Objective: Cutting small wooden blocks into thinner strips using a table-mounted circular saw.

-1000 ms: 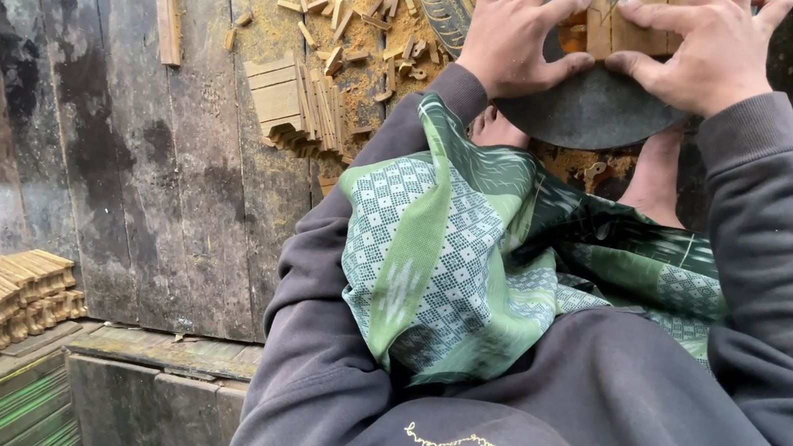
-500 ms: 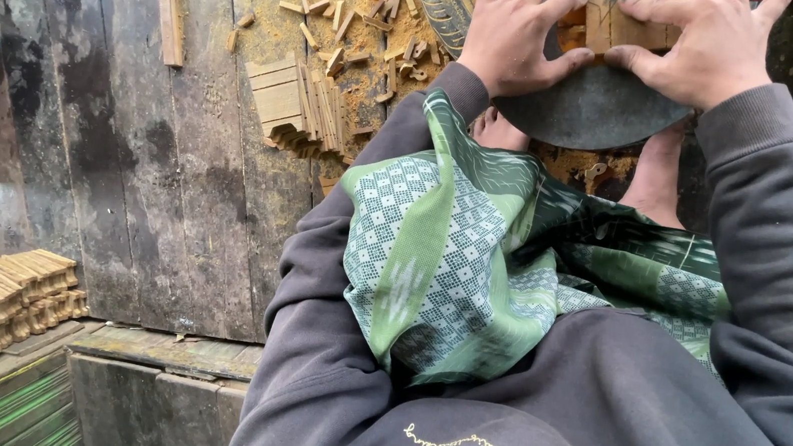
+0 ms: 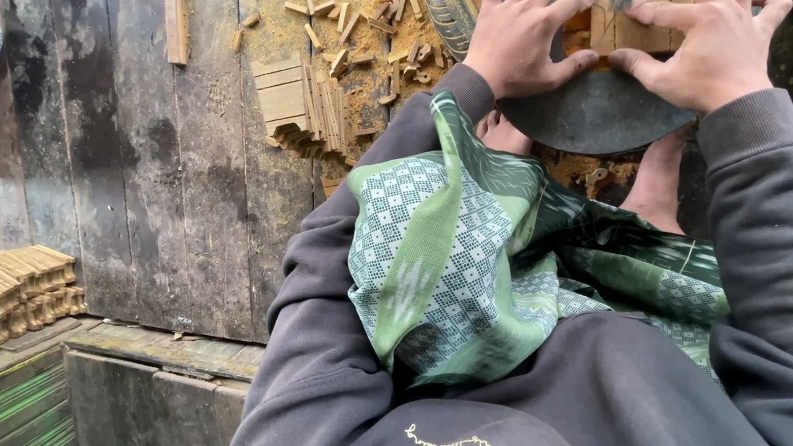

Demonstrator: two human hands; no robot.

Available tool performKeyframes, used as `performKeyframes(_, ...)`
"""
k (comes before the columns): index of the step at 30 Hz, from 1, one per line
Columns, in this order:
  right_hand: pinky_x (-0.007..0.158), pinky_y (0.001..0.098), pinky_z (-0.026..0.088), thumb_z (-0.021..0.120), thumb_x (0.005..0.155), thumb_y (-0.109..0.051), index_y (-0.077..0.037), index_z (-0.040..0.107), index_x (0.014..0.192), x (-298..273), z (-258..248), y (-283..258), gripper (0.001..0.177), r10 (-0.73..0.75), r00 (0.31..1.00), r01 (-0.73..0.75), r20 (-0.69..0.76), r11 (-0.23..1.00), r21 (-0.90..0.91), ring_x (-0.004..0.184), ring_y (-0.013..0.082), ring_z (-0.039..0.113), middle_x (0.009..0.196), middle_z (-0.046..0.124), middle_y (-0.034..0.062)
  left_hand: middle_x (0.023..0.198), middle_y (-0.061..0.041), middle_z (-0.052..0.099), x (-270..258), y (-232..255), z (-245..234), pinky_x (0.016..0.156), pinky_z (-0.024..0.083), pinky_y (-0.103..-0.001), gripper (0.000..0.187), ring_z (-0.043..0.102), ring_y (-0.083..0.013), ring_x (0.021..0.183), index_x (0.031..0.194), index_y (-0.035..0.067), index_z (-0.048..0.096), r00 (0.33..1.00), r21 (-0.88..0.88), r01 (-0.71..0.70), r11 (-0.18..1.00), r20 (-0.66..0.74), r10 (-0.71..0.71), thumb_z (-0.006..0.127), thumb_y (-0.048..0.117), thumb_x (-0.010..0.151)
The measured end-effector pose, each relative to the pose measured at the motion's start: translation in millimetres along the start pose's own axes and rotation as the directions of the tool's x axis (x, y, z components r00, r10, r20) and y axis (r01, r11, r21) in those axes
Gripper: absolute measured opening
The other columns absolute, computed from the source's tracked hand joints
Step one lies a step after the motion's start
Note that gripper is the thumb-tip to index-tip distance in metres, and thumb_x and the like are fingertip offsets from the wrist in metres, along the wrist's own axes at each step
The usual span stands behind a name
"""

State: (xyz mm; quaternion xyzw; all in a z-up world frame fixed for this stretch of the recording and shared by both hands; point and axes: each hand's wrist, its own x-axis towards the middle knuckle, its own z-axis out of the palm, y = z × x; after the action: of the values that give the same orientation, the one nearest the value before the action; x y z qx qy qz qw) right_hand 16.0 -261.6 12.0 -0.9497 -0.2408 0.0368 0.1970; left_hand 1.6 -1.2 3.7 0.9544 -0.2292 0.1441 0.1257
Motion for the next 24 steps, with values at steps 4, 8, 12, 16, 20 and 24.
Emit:
performKeyframes(4, 0.096, 0.0791, 0.013, 0.068, 0.102, -0.058, -0.023, 0.078, 0.133, -2.3, -3.0, -5.5, 0.048, -0.025, 1.000, 0.024, -0.006, 0.998, -0.052, 0.136, 0.0431, 0.045, 0.144, 0.062, 0.0098, 0.141, 0.002, 0.055, -0.3, 2.2, -1.4, 0.103, 0.036, -0.052, 0.056, 0.050, -0.0265, 0.127, 0.127, 0.031, 0.065, 1.000, -0.002, 0.013, 1.000, 0.004, -0.013, 0.072, 0.070, 0.088)
performKeyframes(8, 0.090, 0.0914, 0.001, 0.070, 0.104, -0.054, -0.026, 0.077, 0.133, -3.4, -3.9, -13.3, 0.040, -0.003, 0.998, 0.003, -0.059, 1.000, -0.011, 0.139, 0.0434, 0.043, 0.151, 0.056, 0.0103, 0.136, 0.003, 0.058, -0.4, 1.8, -1.2, 0.103, 0.035, -0.051, 0.056, 0.051, -0.0258, 0.124, 0.120, 0.029, 0.065, 1.000, -0.039, 0.025, 0.999, -0.018, -0.026, 0.072, 0.071, 0.085)
performKeyframes(12, 0.089, 0.0933, -0.011, 0.070, 0.105, -0.051, -0.026, 0.076, 0.131, -1.3, -4.3, -15.6, 0.037, 0.025, 0.998, -0.022, -0.065, 0.999, 0.041, 0.146, 0.0424, 0.037, 0.155, 0.052, 0.0085, 0.139, 0.003, 0.057, -0.2, 0.1, -2.7, 0.106, 0.034, -0.051, 0.061, 0.051, -0.0240, 0.128, 0.125, 0.028, 0.065, 0.999, -0.069, 0.046, 0.997, 0.012, -0.046, 0.075, 0.069, 0.081)
performKeyframes(16, 0.089, 0.0939, -0.010, 0.070, 0.103, -0.049, -0.024, 0.076, 0.127, 0.8, -9.5, -19.5, 0.035, 0.024, 0.998, -0.023, -0.055, 0.999, 0.034, 0.148, 0.0432, 0.035, 0.162, 0.047, 0.0081, 0.143, 0.001, 0.055, -0.6, -0.5, -2.5, 0.108, 0.032, -0.051, 0.058, 0.048, -0.0249, 0.132, 0.127, 0.025, 0.065, 0.999, -0.080, 0.036, 0.996, 0.023, -0.035, 0.071, 0.064, 0.085)
performKeyframes(20, 0.086, 0.0940, -0.013, 0.073, 0.099, -0.048, -0.025, 0.076, 0.127, 3.7, -11.1, -24.2, 0.036, 0.079, 0.995, -0.075, -0.055, 0.995, 0.073, 0.149, 0.0448, 0.028, 0.162, 0.046, 0.0099, 0.139, 0.007, 0.056, -1.2, -2.9, 2.0, 0.106, 0.034, -0.052, 0.041, 0.048, -0.0229, 0.130, 0.117, 0.025, 0.065, 0.998, -0.097, 0.056, 0.994, -0.007, -0.057, 0.070, 0.054, 0.088)
performKeyframes(24, 0.082, 0.0965, -0.015, 0.073, 0.094, -0.036, -0.027, 0.078, 0.115, 9.3, -18.4, -40.5, 0.024, 0.183, 0.982, -0.178, -0.038, 0.978, 0.109, 0.148, 0.0384, 0.032, 0.160, 0.047, -0.0068, 0.123, 0.009, 0.061, -0.5, -4.3, 9.8, 0.103, 0.034, -0.048, 0.038, 0.050, -0.0231, 0.124, 0.092, 0.020, 0.059, 0.991, -0.156, 0.024, 0.987, -0.130, -0.045, 0.074, 0.054, 0.087)
